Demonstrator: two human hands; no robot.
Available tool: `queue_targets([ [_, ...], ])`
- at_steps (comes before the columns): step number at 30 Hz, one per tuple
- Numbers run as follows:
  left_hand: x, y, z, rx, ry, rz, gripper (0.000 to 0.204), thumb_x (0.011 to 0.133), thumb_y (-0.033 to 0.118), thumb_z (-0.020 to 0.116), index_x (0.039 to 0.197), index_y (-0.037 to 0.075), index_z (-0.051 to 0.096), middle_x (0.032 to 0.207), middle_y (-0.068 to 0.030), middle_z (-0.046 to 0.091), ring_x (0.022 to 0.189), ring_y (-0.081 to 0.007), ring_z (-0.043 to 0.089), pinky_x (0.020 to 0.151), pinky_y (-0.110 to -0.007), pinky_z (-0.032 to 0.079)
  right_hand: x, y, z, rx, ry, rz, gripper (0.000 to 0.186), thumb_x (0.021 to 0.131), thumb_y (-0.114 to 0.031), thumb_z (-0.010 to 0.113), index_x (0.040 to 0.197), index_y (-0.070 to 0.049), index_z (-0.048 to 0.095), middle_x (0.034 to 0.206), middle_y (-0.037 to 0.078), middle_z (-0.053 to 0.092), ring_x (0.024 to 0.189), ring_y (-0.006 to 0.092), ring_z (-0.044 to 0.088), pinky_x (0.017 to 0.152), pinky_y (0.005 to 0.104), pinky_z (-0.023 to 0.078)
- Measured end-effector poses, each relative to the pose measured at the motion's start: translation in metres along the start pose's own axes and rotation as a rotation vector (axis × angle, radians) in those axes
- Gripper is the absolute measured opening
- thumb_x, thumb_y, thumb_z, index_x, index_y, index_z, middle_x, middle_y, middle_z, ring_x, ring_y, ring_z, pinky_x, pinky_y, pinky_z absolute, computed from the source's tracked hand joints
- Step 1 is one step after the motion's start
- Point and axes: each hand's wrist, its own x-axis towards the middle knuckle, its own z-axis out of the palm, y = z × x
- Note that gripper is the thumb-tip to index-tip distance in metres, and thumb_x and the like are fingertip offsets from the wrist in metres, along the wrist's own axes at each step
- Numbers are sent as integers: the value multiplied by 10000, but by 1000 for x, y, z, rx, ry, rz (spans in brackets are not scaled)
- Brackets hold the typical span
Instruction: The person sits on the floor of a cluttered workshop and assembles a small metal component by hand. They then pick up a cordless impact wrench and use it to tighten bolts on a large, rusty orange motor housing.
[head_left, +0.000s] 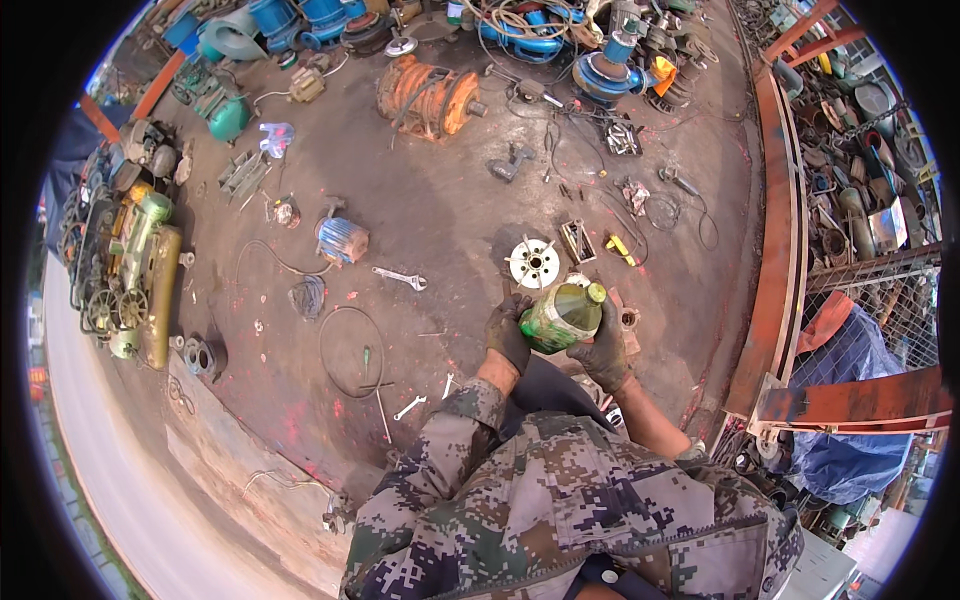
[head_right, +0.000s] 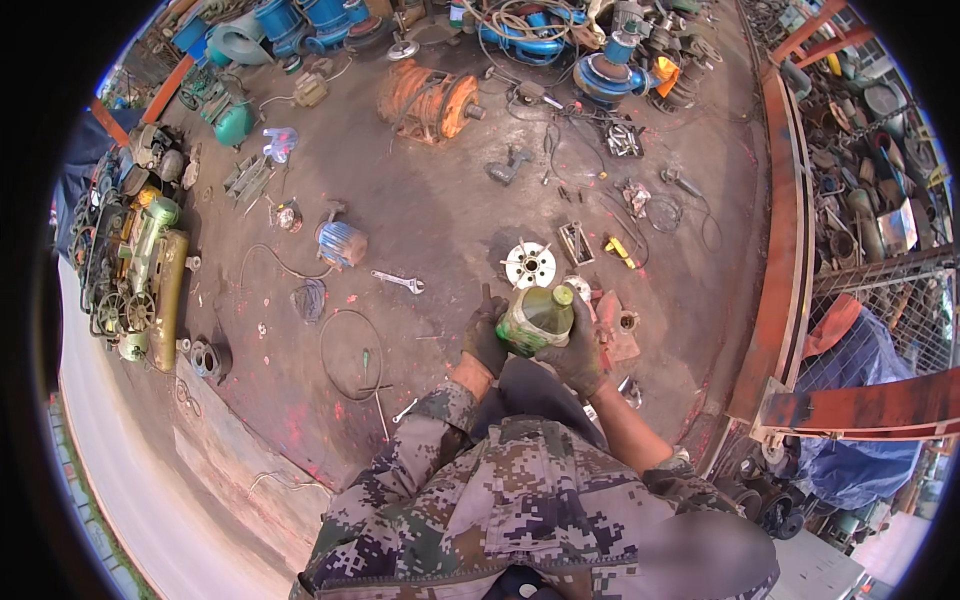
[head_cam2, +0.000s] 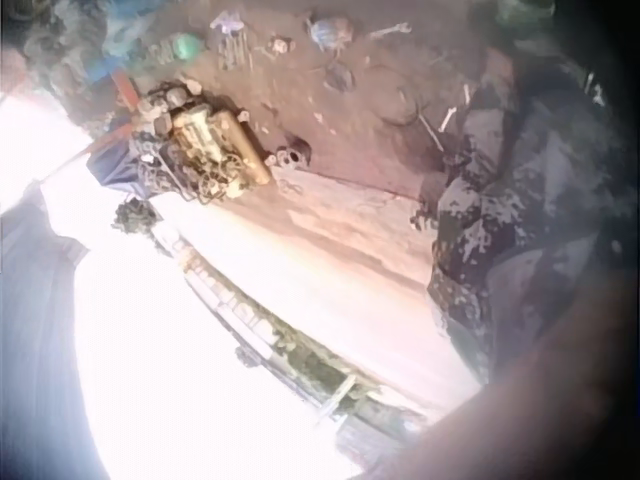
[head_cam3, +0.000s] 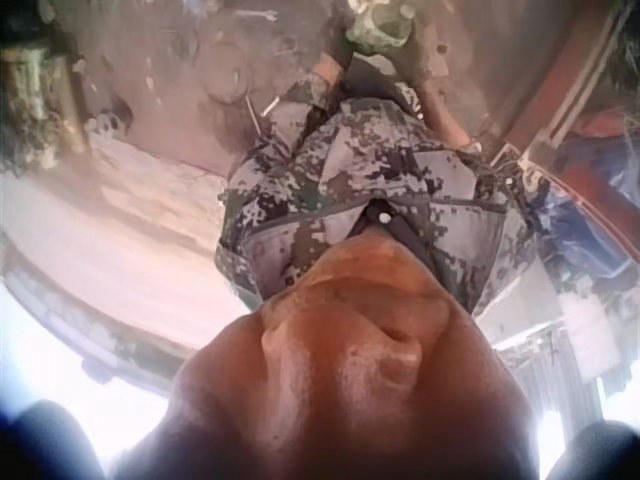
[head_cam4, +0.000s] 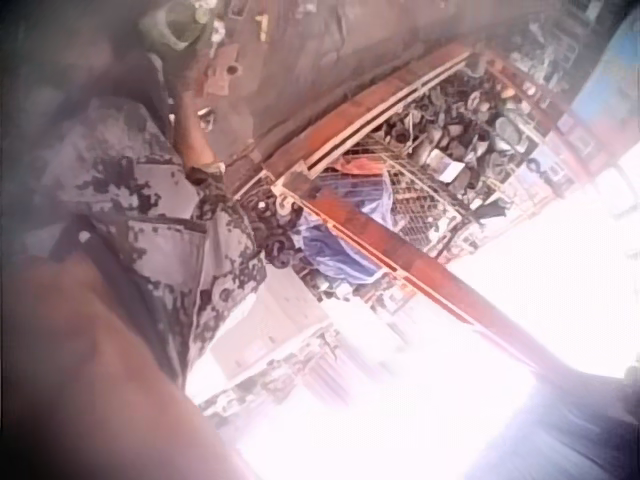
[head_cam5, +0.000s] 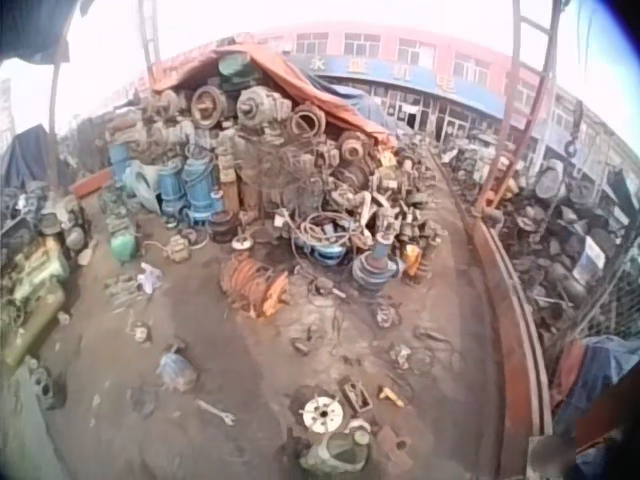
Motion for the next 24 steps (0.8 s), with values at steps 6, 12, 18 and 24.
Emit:
queue_targets([
  [6, 50, 102, 16, 1397, 33, 749, 419, 1074, 172, 577, 1427, -50, 533, 1255, -174, 673, 1154, -253, 687, 960, -374, 580, 121, 28, 39, 134, -103, 137, 818, 727, -162, 946, 1424, -46, 533, 1312, 62, 664, 1179, 187, 647, 1036, 360, 524],
  [12, 137, 180, 47, 206, 205, 214, 456, 1042, 225, 672, 1385, -40, 529, 1156, -145, 674, 998, -230, 726, 871, -326, 619, 253, 2, 46, -504, -159, 70, 934, 670, -335, 969, 1436, -33, 528, 1303, 183, 680, 1208, 315, 677, 1017, 419, 549],
  [18, 206, 234, 91, 317, 141, 193, 456, 1034, 206, 686, 1354, -68, 512, 1098, -135, 672, 945, -209, 727, 789, -307, 631, 375, -27, 30, -1033, -321, 77, 946, 701, -353, 928, 1500, -116, 480, 1299, 181, 656, 1202, 385, 658, 1020, 469, 541],
  [24, 265, 264, 128, 327, 46, 172, 442, 1030, 200, 689, 1320, -89, 522, 1135, -157, 673, 962, -214, 731, 769, -304, 647, 448, -56, 39, -1347, -416, 67, 846, 745, -384, 829, 1496, -155, 513, 1227, 184, 671, 1152, 386, 669, 966, 487, 559],
])
